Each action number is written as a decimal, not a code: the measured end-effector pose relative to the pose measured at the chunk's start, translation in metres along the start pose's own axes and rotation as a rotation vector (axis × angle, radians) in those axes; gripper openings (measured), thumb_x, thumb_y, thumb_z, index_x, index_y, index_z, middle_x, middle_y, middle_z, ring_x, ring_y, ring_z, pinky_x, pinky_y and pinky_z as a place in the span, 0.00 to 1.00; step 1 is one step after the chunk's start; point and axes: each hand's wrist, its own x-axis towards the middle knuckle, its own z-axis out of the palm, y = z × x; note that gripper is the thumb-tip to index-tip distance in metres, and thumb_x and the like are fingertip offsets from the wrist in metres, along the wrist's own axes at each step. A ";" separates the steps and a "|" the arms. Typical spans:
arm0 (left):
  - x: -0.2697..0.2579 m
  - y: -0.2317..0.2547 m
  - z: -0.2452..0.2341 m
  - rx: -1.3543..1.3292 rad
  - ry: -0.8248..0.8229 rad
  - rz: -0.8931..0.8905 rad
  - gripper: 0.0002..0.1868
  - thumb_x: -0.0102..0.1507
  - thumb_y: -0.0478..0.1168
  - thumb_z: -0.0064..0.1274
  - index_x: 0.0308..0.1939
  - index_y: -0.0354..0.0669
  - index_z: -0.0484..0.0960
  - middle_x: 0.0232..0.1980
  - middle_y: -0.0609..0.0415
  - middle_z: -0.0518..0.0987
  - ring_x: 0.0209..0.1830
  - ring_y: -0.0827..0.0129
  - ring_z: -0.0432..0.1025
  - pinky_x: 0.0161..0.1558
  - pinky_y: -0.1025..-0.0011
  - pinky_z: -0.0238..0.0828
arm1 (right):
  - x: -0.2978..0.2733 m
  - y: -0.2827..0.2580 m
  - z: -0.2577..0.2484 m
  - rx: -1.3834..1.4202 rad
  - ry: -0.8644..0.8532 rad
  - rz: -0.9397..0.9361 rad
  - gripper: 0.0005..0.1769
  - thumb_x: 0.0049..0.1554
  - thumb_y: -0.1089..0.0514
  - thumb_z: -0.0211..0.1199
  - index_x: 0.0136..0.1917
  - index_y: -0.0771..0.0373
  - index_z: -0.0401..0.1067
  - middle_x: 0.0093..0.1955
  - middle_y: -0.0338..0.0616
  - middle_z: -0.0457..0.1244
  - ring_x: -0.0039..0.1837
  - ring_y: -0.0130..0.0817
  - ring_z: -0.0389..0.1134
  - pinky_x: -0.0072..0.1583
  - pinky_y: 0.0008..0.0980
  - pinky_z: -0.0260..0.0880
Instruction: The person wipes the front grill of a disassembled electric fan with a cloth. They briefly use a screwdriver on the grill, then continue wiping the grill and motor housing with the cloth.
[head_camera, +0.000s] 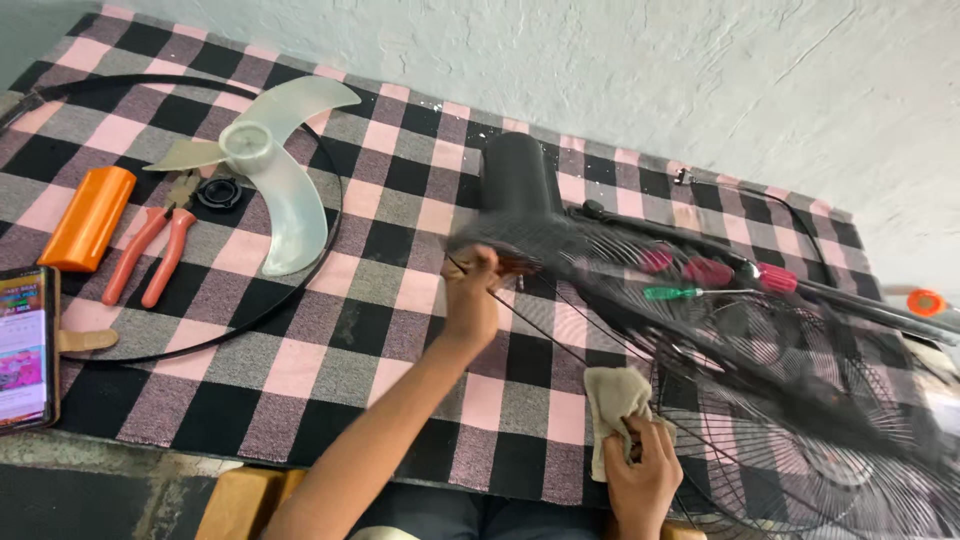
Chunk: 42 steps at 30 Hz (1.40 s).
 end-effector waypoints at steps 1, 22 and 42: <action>-0.005 0.001 0.006 0.012 -0.030 0.009 0.20 0.73 0.39 0.63 0.30 0.41 0.73 0.32 0.64 0.72 0.31 0.84 0.65 0.40 0.76 0.67 | 0.000 -0.001 0.001 0.018 0.012 -0.025 0.16 0.47 0.62 0.68 0.50 0.67 0.76 0.43 0.47 0.66 0.39 0.37 0.68 0.45 0.35 0.68; 0.002 0.031 0.035 -0.119 0.339 -0.464 0.28 0.65 0.63 0.48 0.42 0.38 0.75 0.43 0.45 0.81 0.48 0.56 0.81 0.55 0.59 0.81 | -0.001 -0.003 0.001 0.036 0.068 -0.156 0.15 0.47 0.65 0.67 0.50 0.67 0.76 0.47 0.48 0.67 0.45 0.41 0.69 0.47 0.37 0.70; 0.017 0.031 0.014 -0.201 0.334 -0.520 0.21 0.73 0.53 0.38 0.49 0.38 0.76 0.48 0.44 0.82 0.51 0.59 0.79 0.57 0.58 0.81 | 0.000 0.004 0.004 -0.012 -0.031 0.004 0.19 0.49 0.61 0.66 0.54 0.66 0.76 0.49 0.48 0.68 0.45 0.41 0.69 0.49 0.38 0.70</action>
